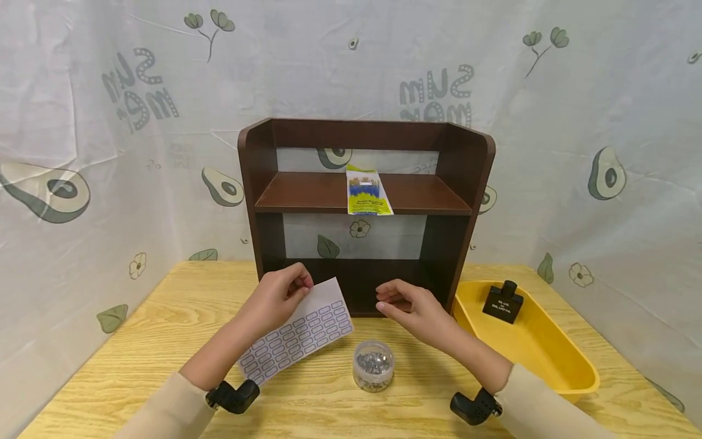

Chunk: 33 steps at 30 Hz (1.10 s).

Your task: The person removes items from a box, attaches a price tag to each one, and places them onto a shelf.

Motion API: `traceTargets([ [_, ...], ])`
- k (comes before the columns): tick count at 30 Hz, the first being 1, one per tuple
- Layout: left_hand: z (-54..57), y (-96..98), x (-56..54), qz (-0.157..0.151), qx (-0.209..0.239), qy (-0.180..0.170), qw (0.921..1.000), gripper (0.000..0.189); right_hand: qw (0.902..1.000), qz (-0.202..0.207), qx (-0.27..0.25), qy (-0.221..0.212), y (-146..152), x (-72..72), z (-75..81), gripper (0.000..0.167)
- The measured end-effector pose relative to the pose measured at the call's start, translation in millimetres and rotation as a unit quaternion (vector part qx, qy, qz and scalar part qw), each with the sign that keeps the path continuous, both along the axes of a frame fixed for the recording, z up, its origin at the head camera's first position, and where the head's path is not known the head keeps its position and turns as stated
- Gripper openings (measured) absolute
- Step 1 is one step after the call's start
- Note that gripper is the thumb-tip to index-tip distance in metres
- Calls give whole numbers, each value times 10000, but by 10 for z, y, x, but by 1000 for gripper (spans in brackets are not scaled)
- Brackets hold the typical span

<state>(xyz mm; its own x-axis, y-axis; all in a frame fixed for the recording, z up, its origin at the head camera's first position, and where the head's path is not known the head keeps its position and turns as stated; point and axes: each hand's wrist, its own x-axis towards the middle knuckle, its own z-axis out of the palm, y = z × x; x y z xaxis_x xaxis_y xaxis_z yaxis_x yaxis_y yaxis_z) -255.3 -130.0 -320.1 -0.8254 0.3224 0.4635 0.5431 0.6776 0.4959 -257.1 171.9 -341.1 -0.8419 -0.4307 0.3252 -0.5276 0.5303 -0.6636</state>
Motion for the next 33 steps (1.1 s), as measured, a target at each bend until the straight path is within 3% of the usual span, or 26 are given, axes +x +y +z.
traceTargets([
  [7,104,197,21,-499,144,292,9982,10,9995,243,-85,-159,-152,-80,-3,30],
  [15,178,397,44,-791,360,765,9933,9,9992,380,-132,-51,-145,-84,3,11],
  [21,202,426,43,-555,596,658,9945,13,9992,240,-284,-174,-59,-76,43,13],
  [29,161,287,5,280,802,347,9958,7,9957,-171,-705,-573,188,-87,82,27],
  [33,149,202,-25,331,1073,67,9936,9,9919,-185,-1027,-722,330,-96,90,31],
])
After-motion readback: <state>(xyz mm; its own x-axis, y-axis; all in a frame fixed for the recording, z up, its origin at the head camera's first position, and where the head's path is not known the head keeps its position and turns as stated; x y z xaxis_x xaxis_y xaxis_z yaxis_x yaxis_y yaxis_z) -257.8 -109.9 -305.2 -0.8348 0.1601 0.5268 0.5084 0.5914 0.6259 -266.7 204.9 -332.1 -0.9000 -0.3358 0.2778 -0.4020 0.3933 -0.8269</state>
